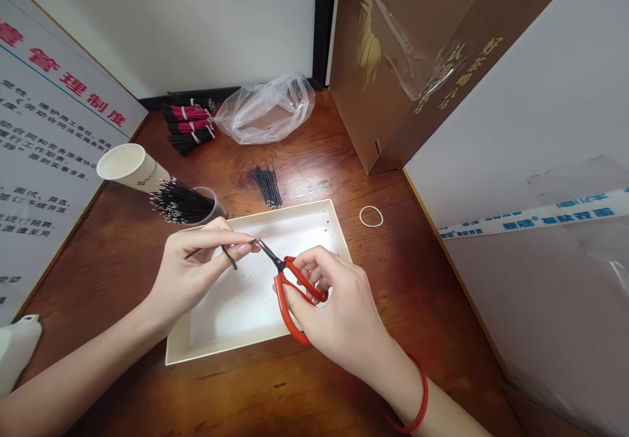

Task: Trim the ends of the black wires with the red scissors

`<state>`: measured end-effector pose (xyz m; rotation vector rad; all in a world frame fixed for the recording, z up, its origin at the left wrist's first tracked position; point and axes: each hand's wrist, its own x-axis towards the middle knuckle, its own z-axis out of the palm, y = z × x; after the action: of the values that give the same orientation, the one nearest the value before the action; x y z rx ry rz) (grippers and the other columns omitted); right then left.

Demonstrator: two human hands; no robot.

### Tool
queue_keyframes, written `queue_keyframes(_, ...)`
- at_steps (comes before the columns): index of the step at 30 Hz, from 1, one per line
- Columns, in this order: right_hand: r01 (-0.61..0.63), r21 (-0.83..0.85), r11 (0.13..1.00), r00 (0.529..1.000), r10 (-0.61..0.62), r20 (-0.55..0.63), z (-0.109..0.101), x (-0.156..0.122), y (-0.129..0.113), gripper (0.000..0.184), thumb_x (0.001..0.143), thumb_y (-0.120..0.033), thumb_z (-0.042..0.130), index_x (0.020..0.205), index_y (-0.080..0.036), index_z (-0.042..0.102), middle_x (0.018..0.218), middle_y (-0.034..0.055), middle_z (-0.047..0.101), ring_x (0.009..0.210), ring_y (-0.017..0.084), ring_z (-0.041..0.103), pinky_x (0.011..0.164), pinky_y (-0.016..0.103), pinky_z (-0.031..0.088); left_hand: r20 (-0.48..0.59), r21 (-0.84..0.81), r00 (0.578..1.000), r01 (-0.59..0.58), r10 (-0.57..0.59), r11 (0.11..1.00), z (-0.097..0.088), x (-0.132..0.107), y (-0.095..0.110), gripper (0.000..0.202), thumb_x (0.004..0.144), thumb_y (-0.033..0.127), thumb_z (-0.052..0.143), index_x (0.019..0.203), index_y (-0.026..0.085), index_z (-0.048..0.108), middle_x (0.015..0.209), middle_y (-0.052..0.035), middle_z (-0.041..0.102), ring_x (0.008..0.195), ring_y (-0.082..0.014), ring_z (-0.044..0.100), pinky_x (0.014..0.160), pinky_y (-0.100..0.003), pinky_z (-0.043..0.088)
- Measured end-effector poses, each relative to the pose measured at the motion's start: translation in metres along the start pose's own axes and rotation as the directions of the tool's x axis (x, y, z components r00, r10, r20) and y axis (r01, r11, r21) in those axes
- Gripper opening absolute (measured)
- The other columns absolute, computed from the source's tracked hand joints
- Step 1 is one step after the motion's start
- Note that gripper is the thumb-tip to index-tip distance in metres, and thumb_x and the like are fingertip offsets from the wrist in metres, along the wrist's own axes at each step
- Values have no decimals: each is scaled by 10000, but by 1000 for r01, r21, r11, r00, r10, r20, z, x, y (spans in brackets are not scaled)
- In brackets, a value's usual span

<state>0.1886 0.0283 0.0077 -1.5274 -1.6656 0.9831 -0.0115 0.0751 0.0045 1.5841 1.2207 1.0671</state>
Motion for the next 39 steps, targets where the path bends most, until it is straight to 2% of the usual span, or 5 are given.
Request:
queue_keyframes(14, -68, 25, 997, 997, 67, 26, -1, -1, 0, 116, 807, -285, 639, 769, -180, 609, 608, -21, 604, 521, 74, 532, 499, 184, 451, 3, -13, 1000, -23, 23, 1000, 0, -1, -2, 237, 776, 112, 757, 859, 321, 832, 674, -1, 762, 606, -118, 540, 554, -241, 408)
queue_keyframes(21, -64, 33, 997, 997, 63, 38, -1, -1, 0, 140, 818, -286, 655, 752, -171, 613, 567, -28, 582, 494, 61, 495, 470, 174, 400, 11, -11, 1000, -18, 18, 1000, 0, 0, -1, 255, 769, 94, 753, 848, 324, 832, 617, 24, 718, 589, -107, 539, 536, -228, 402)
queue_keyframes(28, -31, 27, 999, 999, 31, 8, 0, -2, 3, 100, 809, -234, 657, 744, -169, 618, 577, -36, 575, 509, 52, 488, 491, 164, 415, 18, -1, 1000, -3, 3, 1000, -1, 0, -1, 222, 793, 105, 727, 835, 294, 836, 668, 0, 752, 614, -123, 573, 557, -242, 427)
queue_keyframes(39, -60, 18, 998, 998, 60, 19, -2, -1, -4, 119, 803, -267, 632, 743, -175, 584, 588, -23, 569, 509, 64, 496, 495, 177, 437, 18, 3, 1000, 10, -10, 1000, 0, 0, 0, 178, 785, 135, 739, 826, 278, 837, 660, -24, 747, 605, -147, 567, 553, -270, 434)
